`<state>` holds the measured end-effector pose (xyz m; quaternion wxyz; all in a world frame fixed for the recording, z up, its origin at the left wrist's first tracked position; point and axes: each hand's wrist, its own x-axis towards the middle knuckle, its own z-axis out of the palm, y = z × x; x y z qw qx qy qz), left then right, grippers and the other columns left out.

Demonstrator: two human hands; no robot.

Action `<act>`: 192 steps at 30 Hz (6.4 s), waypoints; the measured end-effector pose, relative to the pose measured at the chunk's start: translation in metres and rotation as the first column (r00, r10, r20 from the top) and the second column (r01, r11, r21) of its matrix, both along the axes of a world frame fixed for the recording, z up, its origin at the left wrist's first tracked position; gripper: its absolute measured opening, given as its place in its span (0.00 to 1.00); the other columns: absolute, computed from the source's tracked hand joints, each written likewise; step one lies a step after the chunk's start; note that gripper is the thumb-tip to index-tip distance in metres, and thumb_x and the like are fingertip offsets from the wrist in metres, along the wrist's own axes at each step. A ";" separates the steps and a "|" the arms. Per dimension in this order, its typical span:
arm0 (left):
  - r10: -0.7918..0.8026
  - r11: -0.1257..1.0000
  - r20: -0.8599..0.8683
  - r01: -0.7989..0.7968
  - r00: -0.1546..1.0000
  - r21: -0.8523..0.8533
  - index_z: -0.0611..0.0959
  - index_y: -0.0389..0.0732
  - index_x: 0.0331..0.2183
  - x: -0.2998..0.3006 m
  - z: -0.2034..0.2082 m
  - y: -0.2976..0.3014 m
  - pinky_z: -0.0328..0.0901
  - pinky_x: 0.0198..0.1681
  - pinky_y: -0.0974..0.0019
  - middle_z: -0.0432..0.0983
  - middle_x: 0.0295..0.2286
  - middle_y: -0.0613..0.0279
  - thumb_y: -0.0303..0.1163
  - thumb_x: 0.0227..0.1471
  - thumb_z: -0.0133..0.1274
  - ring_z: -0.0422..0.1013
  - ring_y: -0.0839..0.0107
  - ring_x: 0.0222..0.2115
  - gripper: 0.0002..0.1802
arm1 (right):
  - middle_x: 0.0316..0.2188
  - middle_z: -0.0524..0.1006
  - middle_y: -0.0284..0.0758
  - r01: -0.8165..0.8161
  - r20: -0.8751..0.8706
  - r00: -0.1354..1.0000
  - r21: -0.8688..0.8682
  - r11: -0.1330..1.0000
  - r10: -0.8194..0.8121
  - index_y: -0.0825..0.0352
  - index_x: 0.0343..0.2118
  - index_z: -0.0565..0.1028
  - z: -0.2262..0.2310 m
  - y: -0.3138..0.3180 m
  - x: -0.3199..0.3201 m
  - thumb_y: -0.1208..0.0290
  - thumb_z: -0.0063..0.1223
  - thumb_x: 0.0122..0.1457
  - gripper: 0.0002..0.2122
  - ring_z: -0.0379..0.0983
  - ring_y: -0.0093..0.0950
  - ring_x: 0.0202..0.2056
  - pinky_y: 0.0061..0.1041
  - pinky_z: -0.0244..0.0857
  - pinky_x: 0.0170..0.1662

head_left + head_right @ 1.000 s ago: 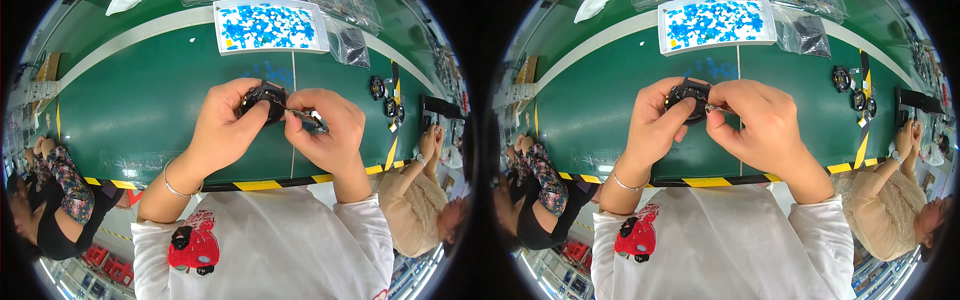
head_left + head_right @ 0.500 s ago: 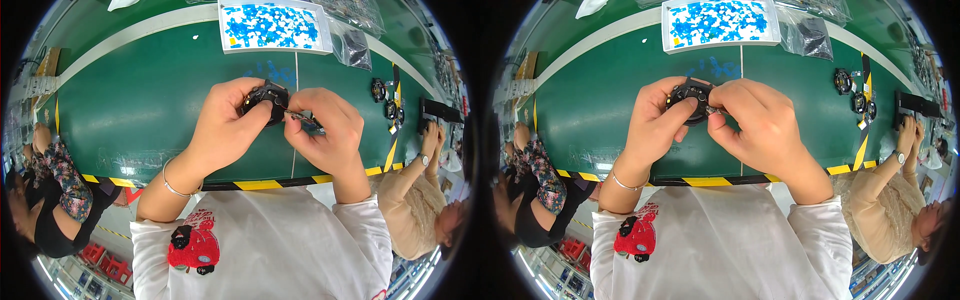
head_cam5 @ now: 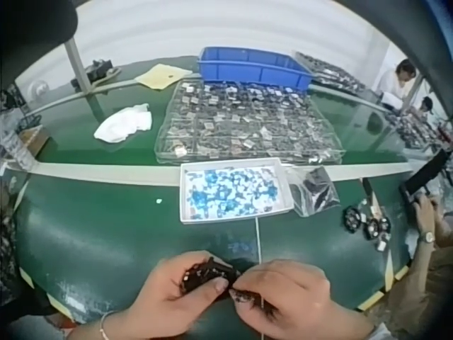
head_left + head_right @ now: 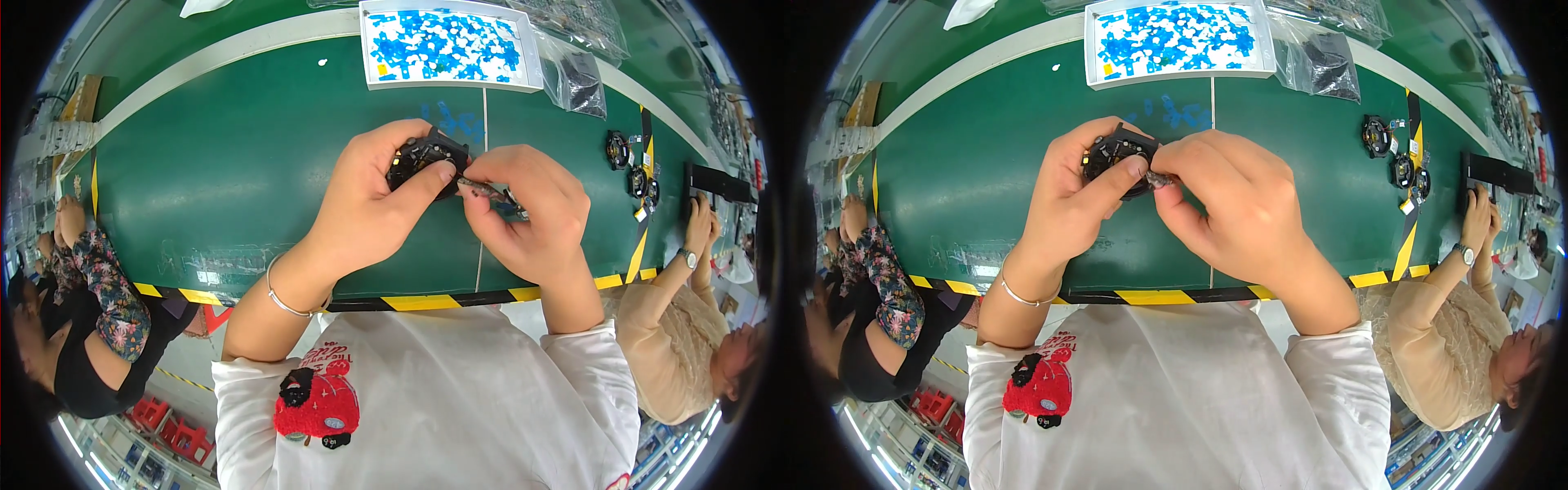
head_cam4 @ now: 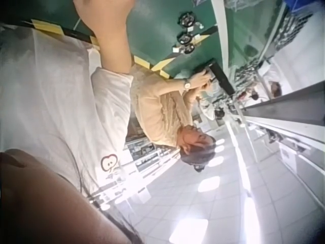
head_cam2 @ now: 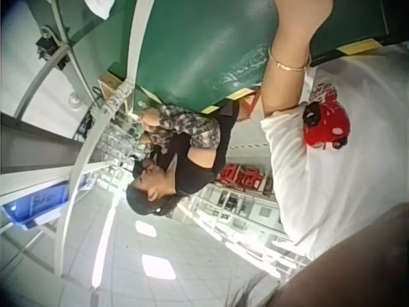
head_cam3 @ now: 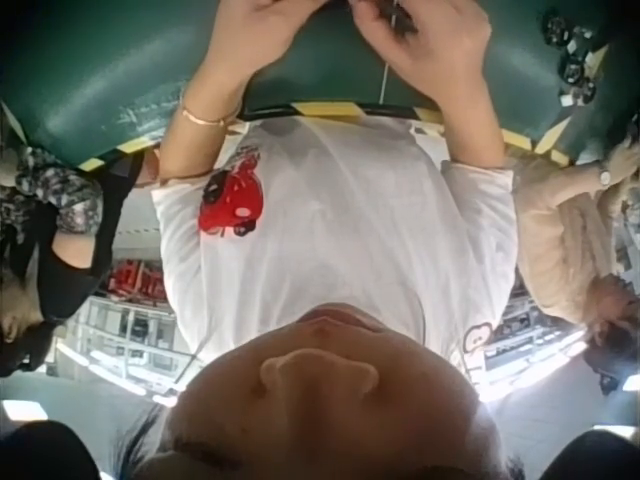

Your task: The person assembles small electronic modules by hand, connecting circuit boards, batteries, and plastic housings.

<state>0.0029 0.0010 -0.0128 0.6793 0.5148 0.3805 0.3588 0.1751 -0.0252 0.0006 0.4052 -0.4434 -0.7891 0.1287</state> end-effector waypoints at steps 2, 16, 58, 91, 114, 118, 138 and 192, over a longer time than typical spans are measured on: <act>0.013 0.999 0.056 -0.011 0.998 -0.044 0.77 0.32 0.30 0.001 -0.003 0.000 0.61 0.25 0.78 0.73 0.22 0.68 0.23 0.49 0.52 0.65 0.84 0.23 0.05 | 0.22 0.75 0.36 0.008 -0.104 0.994 -0.081 0.997 -0.017 0.70 0.24 0.73 0.000 0.000 -0.001 0.84 0.57 0.41 0.06 0.72 0.27 0.23 0.21 0.65 0.26; -0.075 0.966 0.276 0.138 0.958 -0.218 0.78 0.30 0.33 0.001 -0.010 0.004 0.66 0.30 0.78 0.75 0.27 0.65 0.21 0.48 0.52 0.70 0.83 0.27 0.07 | 0.28 0.73 0.33 -0.209 -0.509 0.855 -0.509 0.835 -0.096 0.74 0.31 0.73 0.003 0.001 0.009 0.86 0.53 0.48 0.07 0.69 0.18 0.29 0.16 0.63 0.32; -0.038 0.912 0.285 0.150 0.958 -0.382 0.79 0.33 0.28 -0.001 -0.014 0.014 0.55 0.21 0.82 0.74 0.22 0.68 0.24 0.45 0.49 0.65 0.86 0.21 0.07 | 0.29 0.72 0.32 -0.204 -0.466 0.878 -0.570 0.796 -0.109 0.73 0.33 0.75 -0.003 0.019 0.031 0.85 0.48 0.53 0.06 0.67 0.17 0.31 0.16 0.61 0.33; 0.220 0.860 0.312 -0.033 0.924 -0.509 0.79 0.35 0.31 0.006 -0.016 0.011 0.70 0.33 0.67 0.77 0.27 0.58 0.25 0.48 0.56 0.74 0.70 0.27 0.05 | 0.22 0.74 0.34 0.050 0.046 0.997 0.147 0.988 -0.057 0.68 0.25 0.75 -0.018 0.016 0.002 0.84 0.59 0.41 0.07 0.72 0.30 0.23 0.24 0.66 0.24; 0.266 0.902 0.223 -0.160 0.938 -0.401 0.78 0.34 0.29 -0.009 -0.019 0.027 0.72 0.28 0.67 0.76 0.26 0.56 0.25 0.48 0.56 0.75 0.68 0.24 0.05 | 0.26 0.72 0.35 0.089 0.255 0.966 -0.148 0.985 -0.049 0.68 0.29 0.77 -0.015 0.028 0.028 0.83 0.55 0.44 0.07 0.70 0.34 0.30 0.28 0.65 0.32; 0.252 0.884 0.197 -0.143 0.948 -0.444 0.78 0.34 0.29 -0.004 -0.018 0.023 0.71 0.27 0.68 0.76 0.25 0.57 0.25 0.47 0.56 0.75 0.68 0.23 0.06 | 0.26 0.75 0.36 0.098 0.040 0.995 -0.145 0.985 -0.093 0.69 0.31 0.77 -0.010 0.024 0.023 0.83 0.56 0.44 0.09 0.72 0.30 0.28 0.24 0.67 0.32; -0.178 0.888 0.269 0.272 0.947 -0.370 0.73 0.33 0.47 -0.009 -0.003 0.022 0.71 0.35 0.71 0.75 0.40 0.58 0.30 0.53 0.45 0.72 0.74 0.37 0.20 | 0.26 0.77 0.35 0.193 -0.073 0.973 -0.242 0.951 -0.217 0.71 0.26 0.75 -0.003 0.015 0.016 0.85 0.57 0.42 0.06 0.75 0.22 0.26 0.18 0.68 0.28; 0.089 0.925 0.246 0.012 0.965 -0.380 0.74 0.35 0.37 0.001 -0.005 0.012 0.72 0.26 0.70 0.75 0.28 0.58 0.28 0.54 0.47 0.75 0.70 0.29 0.09 | 0.30 0.75 0.39 -0.063 -0.382 0.922 -0.297 0.953 -0.058 0.74 0.30 0.75 -0.011 0.018 0.013 0.82 0.47 0.53 0.05 0.70 0.26 0.32 0.21 0.62 0.37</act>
